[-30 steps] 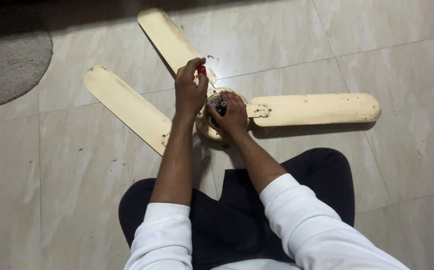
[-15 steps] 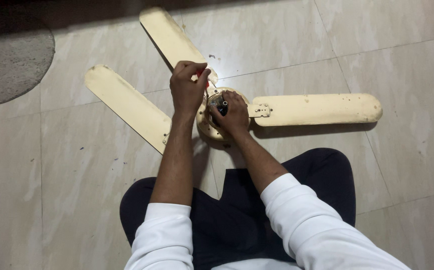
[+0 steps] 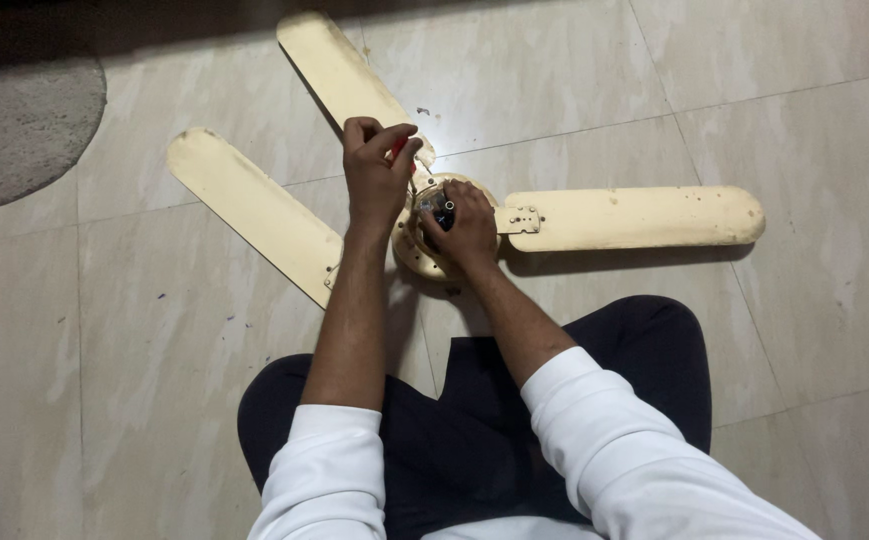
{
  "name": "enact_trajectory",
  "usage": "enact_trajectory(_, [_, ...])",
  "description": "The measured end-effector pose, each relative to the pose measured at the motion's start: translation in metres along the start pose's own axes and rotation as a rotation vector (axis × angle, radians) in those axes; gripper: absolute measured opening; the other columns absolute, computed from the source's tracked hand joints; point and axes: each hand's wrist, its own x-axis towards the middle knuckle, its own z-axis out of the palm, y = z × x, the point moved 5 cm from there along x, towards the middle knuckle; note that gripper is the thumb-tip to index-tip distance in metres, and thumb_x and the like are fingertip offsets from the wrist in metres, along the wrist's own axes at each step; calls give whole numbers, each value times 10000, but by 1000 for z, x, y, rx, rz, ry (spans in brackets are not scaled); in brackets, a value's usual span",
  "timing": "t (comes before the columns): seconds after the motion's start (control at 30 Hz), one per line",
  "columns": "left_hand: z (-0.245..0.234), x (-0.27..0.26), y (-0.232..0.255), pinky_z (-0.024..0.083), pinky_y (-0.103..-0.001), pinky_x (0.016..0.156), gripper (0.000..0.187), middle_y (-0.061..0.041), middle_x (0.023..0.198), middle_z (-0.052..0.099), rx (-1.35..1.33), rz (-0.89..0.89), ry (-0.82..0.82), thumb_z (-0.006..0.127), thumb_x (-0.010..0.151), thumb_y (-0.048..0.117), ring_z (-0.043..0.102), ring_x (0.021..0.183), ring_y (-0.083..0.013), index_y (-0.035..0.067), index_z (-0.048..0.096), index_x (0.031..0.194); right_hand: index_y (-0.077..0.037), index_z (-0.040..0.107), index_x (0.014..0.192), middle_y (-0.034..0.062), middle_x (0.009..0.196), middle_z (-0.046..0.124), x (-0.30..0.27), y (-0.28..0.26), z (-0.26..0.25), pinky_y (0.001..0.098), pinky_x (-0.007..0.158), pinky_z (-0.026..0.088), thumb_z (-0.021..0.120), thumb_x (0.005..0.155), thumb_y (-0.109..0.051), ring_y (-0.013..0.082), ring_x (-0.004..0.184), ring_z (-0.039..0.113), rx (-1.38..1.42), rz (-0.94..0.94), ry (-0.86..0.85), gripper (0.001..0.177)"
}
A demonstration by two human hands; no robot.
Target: The person sits on the floor and uses a red-handled screwdriver to attach three fan blades to the central hub of an electric fan. They sequentially align each blade and tighten the screws to secure them in place.
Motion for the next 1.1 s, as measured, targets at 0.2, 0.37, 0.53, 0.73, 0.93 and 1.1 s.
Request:
enact_trajectory(0.2, [6, 3, -13, 651, -258, 706, 321, -70, 1273, 693, -155, -84, -96, 601, 984, 57, 738, 929, -148, 97, 684, 1291, 16, 631, 1315, 202, 1320, 638, 0, 3, 3, 476, 1091, 427, 759, 887, -505, 376, 1283, 554, -21, 13, -28, 686])
enact_trajectory(0.37, [5, -2, 2, 594, -401, 950, 376, -101, 1292, 704, 192, 293, 16, 719, 891, 85, 682, 1163, -237, 87, 730, 1267, -17, 634, 1341, 177, 1352, 646, -1, 2, 1, 462, 1160, 412, 723, 910, -506, 368, 1326, 555, -5, 26, -34, 657])
enact_trajectory(0.53, [2, -3, 7, 589, -331, 796, 267, -125, 1129, 593, 125, 161, 29, 851, 867, 226, 630, 963, -224, 117, 791, 1103, -2, 619, 1359, 210, 1371, 617, 0, -2, -2, 475, 1146, 389, 733, 917, -510, 397, 1324, 530, -46, -3, -23, 683])
enact_trajectory(0.73, [-2, 0, 9, 571, -342, 783, 229, -84, 1046, 558, 83, 49, -22, 762, 955, 110, 628, 893, -182, 109, 780, 1184, -16, 624, 1341, 165, 1363, 638, -1, -1, -2, 443, 1154, 418, 718, 902, -506, 352, 1335, 548, 0, 27, -38, 664])
enact_trajectory(0.93, [2, 5, 1, 588, -344, 902, 404, -113, 1206, 633, 71, 148, -116, 582, 914, -66, 670, 1073, -228, 63, 719, 1271, 2, 625, 1329, 177, 1339, 635, 1, -3, -2, 457, 1135, 409, 748, 901, -491, 360, 1308, 545, -37, -19, -13, 665])
enact_trajectory(1.1, [5, 3, 2, 510, -431, 1067, 360, -106, 1324, 692, 106, 217, -101, 577, 969, -42, 614, 1248, -318, 57, 714, 1287, -1, 629, 1325, 176, 1338, 635, -1, 0, -1, 462, 1134, 403, 747, 893, -475, 365, 1306, 547, -12, 7, -14, 652])
